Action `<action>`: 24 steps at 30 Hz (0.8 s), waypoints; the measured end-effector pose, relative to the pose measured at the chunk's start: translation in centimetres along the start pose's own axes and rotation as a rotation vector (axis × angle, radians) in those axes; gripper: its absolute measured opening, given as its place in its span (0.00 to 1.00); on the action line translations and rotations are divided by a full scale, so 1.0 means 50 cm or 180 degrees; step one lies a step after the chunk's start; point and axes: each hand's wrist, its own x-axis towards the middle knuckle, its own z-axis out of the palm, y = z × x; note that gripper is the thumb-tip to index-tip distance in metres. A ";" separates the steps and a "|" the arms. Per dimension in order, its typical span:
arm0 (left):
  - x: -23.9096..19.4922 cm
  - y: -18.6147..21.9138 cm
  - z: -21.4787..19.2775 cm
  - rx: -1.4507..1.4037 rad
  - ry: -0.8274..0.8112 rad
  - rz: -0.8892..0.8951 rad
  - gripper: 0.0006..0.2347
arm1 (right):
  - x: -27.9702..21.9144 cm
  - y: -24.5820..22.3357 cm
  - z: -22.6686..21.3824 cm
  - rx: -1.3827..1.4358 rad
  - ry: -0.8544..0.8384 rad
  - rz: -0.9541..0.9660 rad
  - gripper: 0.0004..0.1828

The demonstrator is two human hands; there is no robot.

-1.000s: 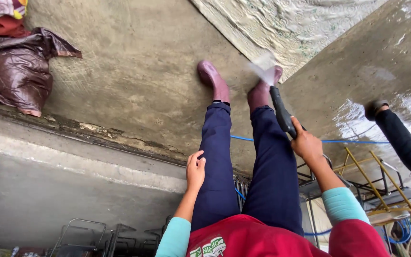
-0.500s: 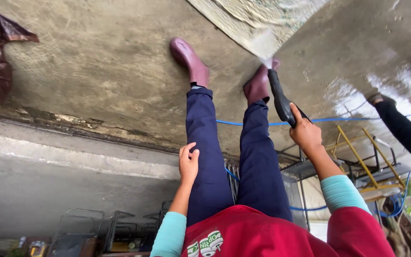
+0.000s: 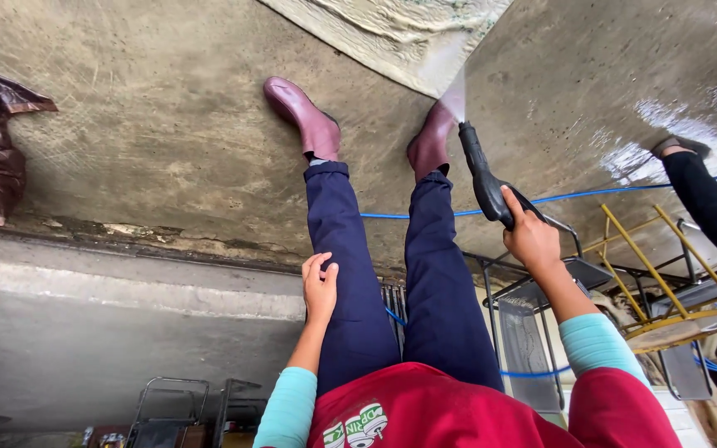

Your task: The person uses a high-pressure water spray gun to clean a large floral-patterned rug laid on a concrete floor. They systematically spray the rug's surface and edges, occasionally lifting sections with their hand to rinse the underside and the floor beneath.

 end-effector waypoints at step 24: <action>0.002 -0.006 0.010 -0.0090 -0.0088 -0.0086 0.12 | 0.000 -0.047 -0.025 -0.0200 0.0407 -0.0332 0.49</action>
